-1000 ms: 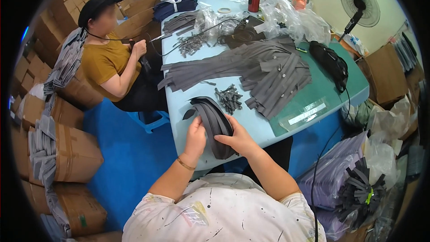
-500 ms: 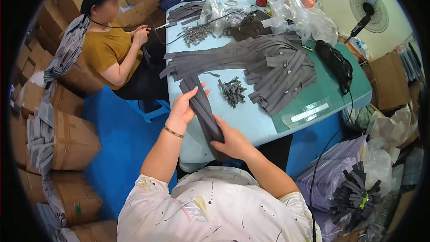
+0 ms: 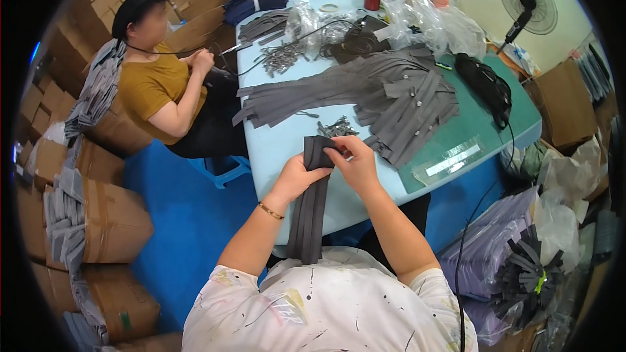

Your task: Manually attaching metal sliders to zipper tapes in a production workshop.

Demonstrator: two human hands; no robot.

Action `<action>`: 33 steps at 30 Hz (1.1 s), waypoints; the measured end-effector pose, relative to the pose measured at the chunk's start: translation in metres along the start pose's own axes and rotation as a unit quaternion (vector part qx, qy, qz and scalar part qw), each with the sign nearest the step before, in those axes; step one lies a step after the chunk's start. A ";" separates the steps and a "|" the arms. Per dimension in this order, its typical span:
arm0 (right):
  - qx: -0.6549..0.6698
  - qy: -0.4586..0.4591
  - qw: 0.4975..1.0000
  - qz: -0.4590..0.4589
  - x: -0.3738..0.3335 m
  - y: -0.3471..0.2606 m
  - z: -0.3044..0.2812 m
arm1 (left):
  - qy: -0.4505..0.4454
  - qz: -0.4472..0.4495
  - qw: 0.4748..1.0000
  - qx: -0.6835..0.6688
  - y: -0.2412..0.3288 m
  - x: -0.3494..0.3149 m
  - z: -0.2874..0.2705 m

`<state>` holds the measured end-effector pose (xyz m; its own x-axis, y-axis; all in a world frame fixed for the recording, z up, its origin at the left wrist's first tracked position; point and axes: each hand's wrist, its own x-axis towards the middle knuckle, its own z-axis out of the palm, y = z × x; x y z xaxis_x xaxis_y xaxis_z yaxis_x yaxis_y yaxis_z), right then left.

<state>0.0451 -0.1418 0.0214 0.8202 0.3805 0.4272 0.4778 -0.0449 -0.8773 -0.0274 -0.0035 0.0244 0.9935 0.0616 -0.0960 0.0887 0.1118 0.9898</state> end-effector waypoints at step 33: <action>-0.018 0.000 0.999 -0.028 -0.054 -0.008 -0.014 | 0.077 0.181 0.937 0.290 0.004 -0.016 0.011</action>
<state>0.0016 -0.1746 0.0087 0.7922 0.3829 0.4752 0.5336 -0.0566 -0.8438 -0.0420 -0.0147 0.0310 0.9478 0.1391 0.2869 -0.1832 -0.4991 0.8470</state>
